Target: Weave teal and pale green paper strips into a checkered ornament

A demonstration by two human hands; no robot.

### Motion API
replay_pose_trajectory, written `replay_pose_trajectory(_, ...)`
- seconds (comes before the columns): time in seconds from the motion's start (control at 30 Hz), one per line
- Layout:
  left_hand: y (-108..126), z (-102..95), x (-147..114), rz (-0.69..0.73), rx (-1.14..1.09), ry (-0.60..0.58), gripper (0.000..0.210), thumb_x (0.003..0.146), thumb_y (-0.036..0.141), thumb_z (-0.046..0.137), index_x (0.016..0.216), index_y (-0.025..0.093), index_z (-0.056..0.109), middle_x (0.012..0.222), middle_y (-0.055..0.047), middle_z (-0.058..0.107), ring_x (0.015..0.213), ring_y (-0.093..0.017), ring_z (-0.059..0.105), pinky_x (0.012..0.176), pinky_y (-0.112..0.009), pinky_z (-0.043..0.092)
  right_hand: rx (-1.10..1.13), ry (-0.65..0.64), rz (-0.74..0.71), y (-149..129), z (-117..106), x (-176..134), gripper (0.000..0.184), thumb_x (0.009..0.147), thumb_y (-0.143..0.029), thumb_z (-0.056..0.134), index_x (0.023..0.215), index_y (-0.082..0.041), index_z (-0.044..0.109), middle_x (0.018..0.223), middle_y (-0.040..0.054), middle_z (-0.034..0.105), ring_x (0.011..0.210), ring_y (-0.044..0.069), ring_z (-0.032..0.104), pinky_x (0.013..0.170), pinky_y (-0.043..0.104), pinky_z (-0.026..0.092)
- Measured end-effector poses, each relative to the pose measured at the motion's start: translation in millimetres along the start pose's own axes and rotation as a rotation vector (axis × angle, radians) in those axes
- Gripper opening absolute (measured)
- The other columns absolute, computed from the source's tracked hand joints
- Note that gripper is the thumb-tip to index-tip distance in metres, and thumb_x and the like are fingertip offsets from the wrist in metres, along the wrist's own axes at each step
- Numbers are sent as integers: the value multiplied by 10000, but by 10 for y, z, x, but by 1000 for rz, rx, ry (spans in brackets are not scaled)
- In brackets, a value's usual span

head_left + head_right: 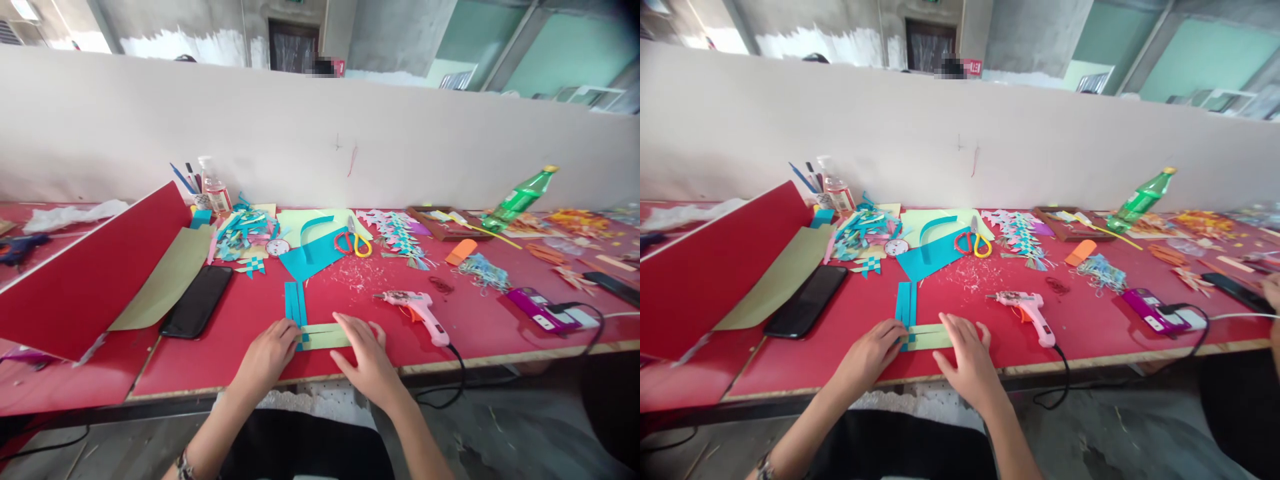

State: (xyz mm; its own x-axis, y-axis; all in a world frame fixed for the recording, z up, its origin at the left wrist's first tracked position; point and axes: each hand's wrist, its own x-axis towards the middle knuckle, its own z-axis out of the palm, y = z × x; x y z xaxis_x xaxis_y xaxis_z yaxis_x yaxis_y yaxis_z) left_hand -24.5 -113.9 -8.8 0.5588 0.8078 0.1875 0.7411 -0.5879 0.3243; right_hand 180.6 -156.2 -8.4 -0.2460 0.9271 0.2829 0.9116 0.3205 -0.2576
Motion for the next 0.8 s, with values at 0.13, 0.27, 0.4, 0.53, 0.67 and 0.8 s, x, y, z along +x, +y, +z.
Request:
replay_pose_trajectory(0.13, -123, -44, -114, 13, -20, 27, 196, 849, 188, 354, 934, 211, 529, 978, -45, 535, 881, -157, 525, 773, -280, 451, 54, -19, -11, -198, -2, 47, 482, 815, -367, 408, 1274, -251, 319, 1140, 77, 532, 1037, 213, 469, 926, 442, 246)
replay_pose_trajectory(0.27, -327, -94, -233, -28, 2, 109, 250, 833, 283, 415, 1067, 213, 470, 1042, -66, 516, 965, -192, 493, 832, -331, 427, 128, -25, -34, -339, -10, 66, 423, 808, -372, 431, 1212, -250, 397, 1049, 67, 577, 970, 205, 505, 932, 449, 232)
replay_pose_trajectory(0.4, -536, -178, -248, -95, 55, 114, 285, 824, 341, 427, 1073, 212, 475, 1067, -72, 503, 979, -208, 488, 851, -352, 412, 304, -108, -53, -448, -56, 95, 346, 818, -328, 428, 1156, -255, 436, 990, 50, 595, 934, 183, 522, 946, 447, 201)
replay_pose_trajectory(0.53, -641, -295, -135, -81, 44, 41, 212, 840, 279, 400, 988, 211, 536, 991, -58, 522, 915, -180, 505, 820, -314, 413, 393, -183, -89, -501, -141, 185, 287, 818, -285, 434, 1103, -277, 470, 846, -13, 610, 811, 131, 553, 945, 400, 239)
replay_pose_trajectory(0.67, -672, -358, 17, -12, 5, -20, 169, 836, 248, 413, 907, 199, 558, 925, -45, 528, 888, -165, 501, 796, -284, 407, 390, -163, -124, -387, -164, 341, 221, 845, -248, 384, 1013, -275, 525, 840, -26, 606, 788, 98, 561, 790, 246, 403)
replay_pose_trajectory(0.8, -665, -332, 95, 11, 18, -14, 148, 830, 241, 419, 857, 183, 552, 894, -44, 523, 867, -165, 498, 765, -277, 408, 245, 20, -58, -244, -24, 547, 276, 853, -227, 348, 1077, -235, 508, 1025, 43, 557, 968, 136, 520, 794, 251, 427)
